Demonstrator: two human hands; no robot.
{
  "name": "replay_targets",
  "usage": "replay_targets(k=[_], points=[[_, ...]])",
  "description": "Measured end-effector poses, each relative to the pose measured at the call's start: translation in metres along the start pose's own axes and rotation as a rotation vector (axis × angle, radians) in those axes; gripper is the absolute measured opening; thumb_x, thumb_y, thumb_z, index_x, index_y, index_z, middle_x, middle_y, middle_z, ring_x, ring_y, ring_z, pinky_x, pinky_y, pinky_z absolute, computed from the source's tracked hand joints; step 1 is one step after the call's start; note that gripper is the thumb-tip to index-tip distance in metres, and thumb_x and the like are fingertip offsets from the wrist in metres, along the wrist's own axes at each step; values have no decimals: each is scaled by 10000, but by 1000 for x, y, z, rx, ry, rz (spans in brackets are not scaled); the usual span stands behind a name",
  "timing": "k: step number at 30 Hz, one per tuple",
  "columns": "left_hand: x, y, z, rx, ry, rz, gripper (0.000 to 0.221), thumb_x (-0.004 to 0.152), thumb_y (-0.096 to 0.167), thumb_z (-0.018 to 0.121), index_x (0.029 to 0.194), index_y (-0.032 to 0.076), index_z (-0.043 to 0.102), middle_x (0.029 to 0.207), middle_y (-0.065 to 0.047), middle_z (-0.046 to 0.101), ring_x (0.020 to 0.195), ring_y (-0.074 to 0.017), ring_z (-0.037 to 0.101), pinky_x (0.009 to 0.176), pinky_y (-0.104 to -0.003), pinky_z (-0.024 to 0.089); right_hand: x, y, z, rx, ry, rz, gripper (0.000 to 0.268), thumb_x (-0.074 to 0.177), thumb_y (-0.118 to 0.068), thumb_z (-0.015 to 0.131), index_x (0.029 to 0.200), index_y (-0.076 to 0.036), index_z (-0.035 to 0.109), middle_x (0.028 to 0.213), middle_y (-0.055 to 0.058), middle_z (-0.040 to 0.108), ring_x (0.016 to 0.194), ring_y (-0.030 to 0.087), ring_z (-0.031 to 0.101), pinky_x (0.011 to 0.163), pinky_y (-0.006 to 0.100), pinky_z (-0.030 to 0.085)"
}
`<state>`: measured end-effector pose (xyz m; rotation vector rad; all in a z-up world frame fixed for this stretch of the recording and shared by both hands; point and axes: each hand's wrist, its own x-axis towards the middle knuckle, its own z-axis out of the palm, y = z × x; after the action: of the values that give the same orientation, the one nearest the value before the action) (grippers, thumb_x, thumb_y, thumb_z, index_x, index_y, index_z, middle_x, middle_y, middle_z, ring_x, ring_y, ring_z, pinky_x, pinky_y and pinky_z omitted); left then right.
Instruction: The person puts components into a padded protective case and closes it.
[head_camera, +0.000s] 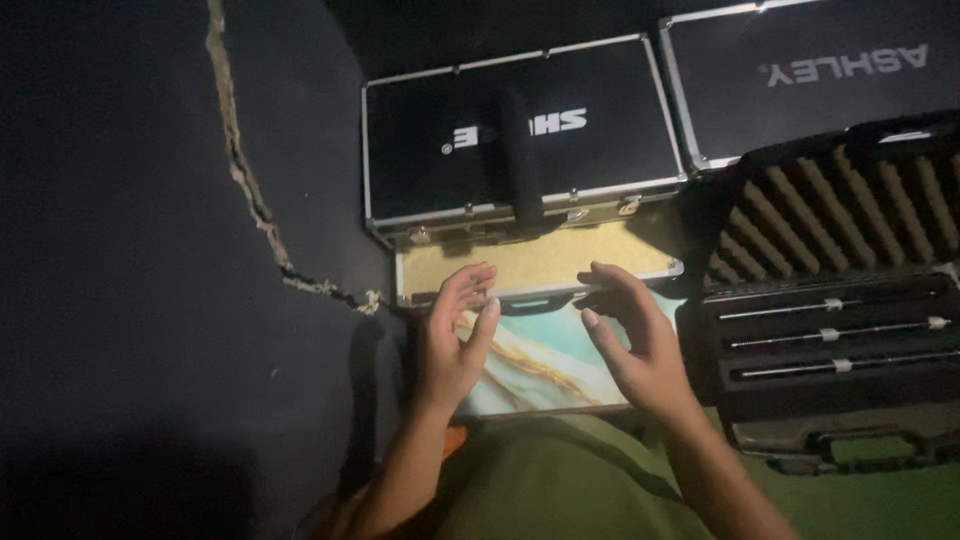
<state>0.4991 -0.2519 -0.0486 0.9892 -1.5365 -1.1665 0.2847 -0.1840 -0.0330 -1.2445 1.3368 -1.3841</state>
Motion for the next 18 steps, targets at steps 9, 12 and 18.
replay_targets(k=[9, 12, 18], points=[[39, -33, 9, 22, 34, -7, 414, 995, 144, 634, 1382, 10, 572, 1343, -153, 671, 1282, -252, 627, 1104, -399, 485, 47, 15, -6, -154, -10, 62, 520, 951, -121, 655, 1443, -43, 507, 1339, 110, 647, 1135, 181, 653, 968, 338, 531], [63, -52, 11, 0, 47, -23, 414, 989, 175, 644, 1363, 10, 579, 1339, -137, 674, 1251, -235, 652, 1071, -375, 520, 75, 33, -6, -128, -30, -37, 482, 980, -129, 646, 1434, -33, 514, 1349, 132, 647, 1176, 197, 636, 978, 341, 531], [117, -87, 23, 172, 117, -174, 465, 941, 254, 704, 1354, 69, 596, 1273, -101, 713, 1160, -221, 686, 971, -349, 535, 143, 83, 5, -113, -11, 37, 532, 966, -146, 676, 1460, -60, 496, 1331, 171, 627, 1169, 230, 655, 989, 355, 538]])
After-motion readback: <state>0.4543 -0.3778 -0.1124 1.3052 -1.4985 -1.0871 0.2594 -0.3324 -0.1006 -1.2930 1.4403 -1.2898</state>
